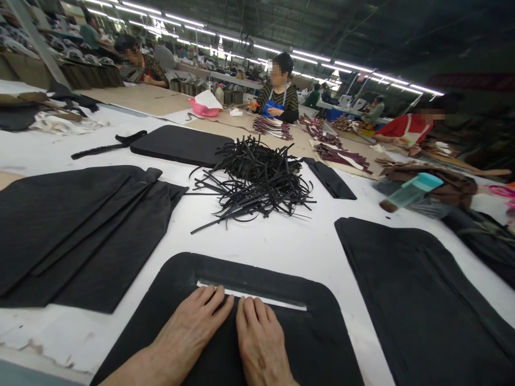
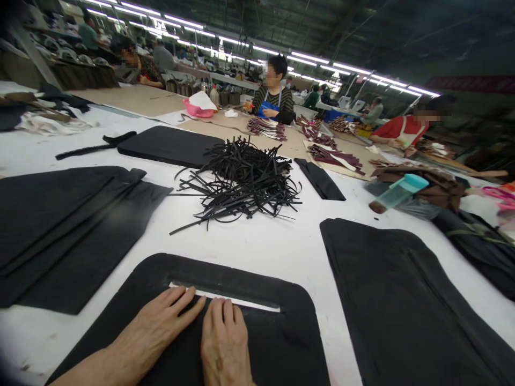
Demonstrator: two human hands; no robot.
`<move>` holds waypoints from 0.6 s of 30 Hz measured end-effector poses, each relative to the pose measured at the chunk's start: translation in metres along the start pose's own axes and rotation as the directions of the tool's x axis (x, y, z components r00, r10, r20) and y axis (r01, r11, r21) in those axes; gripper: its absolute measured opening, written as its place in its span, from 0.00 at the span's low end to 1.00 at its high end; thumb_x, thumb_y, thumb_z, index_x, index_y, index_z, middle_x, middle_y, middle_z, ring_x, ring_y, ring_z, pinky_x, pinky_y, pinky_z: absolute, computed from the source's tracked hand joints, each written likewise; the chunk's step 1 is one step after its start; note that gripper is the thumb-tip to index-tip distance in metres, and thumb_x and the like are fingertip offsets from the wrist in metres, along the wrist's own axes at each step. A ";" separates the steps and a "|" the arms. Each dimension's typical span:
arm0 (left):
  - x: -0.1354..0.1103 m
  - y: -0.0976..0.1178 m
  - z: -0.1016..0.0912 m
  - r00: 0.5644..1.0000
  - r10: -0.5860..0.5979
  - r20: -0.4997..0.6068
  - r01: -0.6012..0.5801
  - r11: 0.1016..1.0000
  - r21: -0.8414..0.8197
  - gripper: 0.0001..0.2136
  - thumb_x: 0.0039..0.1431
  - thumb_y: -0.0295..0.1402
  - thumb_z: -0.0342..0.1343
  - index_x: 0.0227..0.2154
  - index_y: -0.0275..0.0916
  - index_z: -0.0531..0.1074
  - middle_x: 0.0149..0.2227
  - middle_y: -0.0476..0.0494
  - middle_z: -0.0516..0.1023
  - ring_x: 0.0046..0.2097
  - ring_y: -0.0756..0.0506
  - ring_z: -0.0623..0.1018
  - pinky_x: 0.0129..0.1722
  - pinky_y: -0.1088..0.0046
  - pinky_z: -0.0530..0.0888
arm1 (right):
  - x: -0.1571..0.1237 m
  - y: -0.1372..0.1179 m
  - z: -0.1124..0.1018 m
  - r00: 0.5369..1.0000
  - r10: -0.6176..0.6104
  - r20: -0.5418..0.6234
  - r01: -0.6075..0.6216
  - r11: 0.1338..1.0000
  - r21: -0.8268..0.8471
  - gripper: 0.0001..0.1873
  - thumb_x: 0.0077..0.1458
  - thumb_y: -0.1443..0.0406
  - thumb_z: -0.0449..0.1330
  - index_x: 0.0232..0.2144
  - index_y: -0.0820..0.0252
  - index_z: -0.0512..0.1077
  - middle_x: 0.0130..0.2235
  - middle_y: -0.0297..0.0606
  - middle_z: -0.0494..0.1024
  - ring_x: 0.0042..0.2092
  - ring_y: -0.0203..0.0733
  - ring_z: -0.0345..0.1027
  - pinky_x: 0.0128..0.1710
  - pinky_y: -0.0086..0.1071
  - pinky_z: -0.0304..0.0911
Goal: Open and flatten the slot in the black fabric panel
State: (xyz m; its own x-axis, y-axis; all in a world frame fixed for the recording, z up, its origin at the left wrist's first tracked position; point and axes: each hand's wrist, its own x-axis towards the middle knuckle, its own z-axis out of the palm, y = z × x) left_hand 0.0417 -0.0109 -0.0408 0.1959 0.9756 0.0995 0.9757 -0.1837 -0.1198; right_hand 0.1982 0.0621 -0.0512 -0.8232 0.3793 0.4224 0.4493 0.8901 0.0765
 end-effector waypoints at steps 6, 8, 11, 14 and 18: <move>-0.002 -0.003 -0.004 0.999 -0.041 0.013 0.041 0.999 -0.007 0.27 0.51 0.15 0.45 0.52 0.46 0.64 0.48 0.43 0.73 0.48 0.42 0.73 0.47 0.62 0.70 | -0.011 0.014 -0.008 0.999 0.040 -0.009 -0.040 0.998 0.048 0.22 0.43 0.80 0.51 0.43 0.70 0.68 0.40 0.46 0.73 0.42 0.49 0.65 0.39 0.36 0.66; -0.003 -0.002 -0.003 0.999 -0.038 -0.006 0.038 0.999 0.005 0.27 0.51 0.15 0.44 0.52 0.45 0.64 0.49 0.42 0.72 0.48 0.42 0.73 0.47 0.62 0.70 | -0.014 0.018 -0.012 0.998 0.063 0.029 -0.064 0.996 0.059 0.21 0.44 0.80 0.51 0.42 0.67 0.68 0.38 0.44 0.72 0.41 0.47 0.65 0.38 0.35 0.66; -0.003 0.000 -0.002 1.000 -0.027 -0.014 0.028 0.999 0.046 0.26 0.50 0.14 0.43 0.51 0.41 0.66 0.48 0.41 0.73 0.48 0.41 0.73 0.46 0.63 0.71 | -0.013 0.019 -0.016 0.993 0.090 0.071 -0.093 0.995 0.031 0.20 0.43 0.80 0.53 0.41 0.66 0.68 0.37 0.43 0.72 0.37 0.46 0.65 0.36 0.35 0.67; 0.000 0.003 -0.007 1.000 -0.013 0.026 0.011 0.997 0.080 0.27 0.48 0.14 0.43 0.50 0.39 0.67 0.47 0.39 0.74 0.46 0.41 0.74 0.45 0.63 0.73 | -0.006 0.014 -0.017 0.990 0.084 0.117 -0.080 0.996 -0.037 0.23 0.44 0.78 0.57 0.45 0.63 0.68 0.36 0.42 0.72 0.35 0.47 0.65 0.33 0.38 0.67; 0.005 0.007 -0.015 0.999 -0.001 0.051 -0.005 0.993 0.118 0.29 0.49 0.14 0.43 0.54 0.43 0.64 0.48 0.37 0.73 0.46 0.39 0.74 0.44 0.59 0.74 | 0.005 0.010 -0.019 0.975 0.093 0.200 -0.076 0.993 -0.096 0.27 0.45 0.74 0.61 0.50 0.59 0.65 0.37 0.42 0.72 0.36 0.49 0.65 0.34 0.41 0.67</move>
State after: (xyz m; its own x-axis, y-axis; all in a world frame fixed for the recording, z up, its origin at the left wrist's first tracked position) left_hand 0.0508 -0.0086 -0.0265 0.1900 0.9806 0.0489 0.9562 -0.1736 -0.2356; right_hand 0.2049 0.0680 -0.0313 -0.8303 0.5037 0.2383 0.5413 0.8307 0.1303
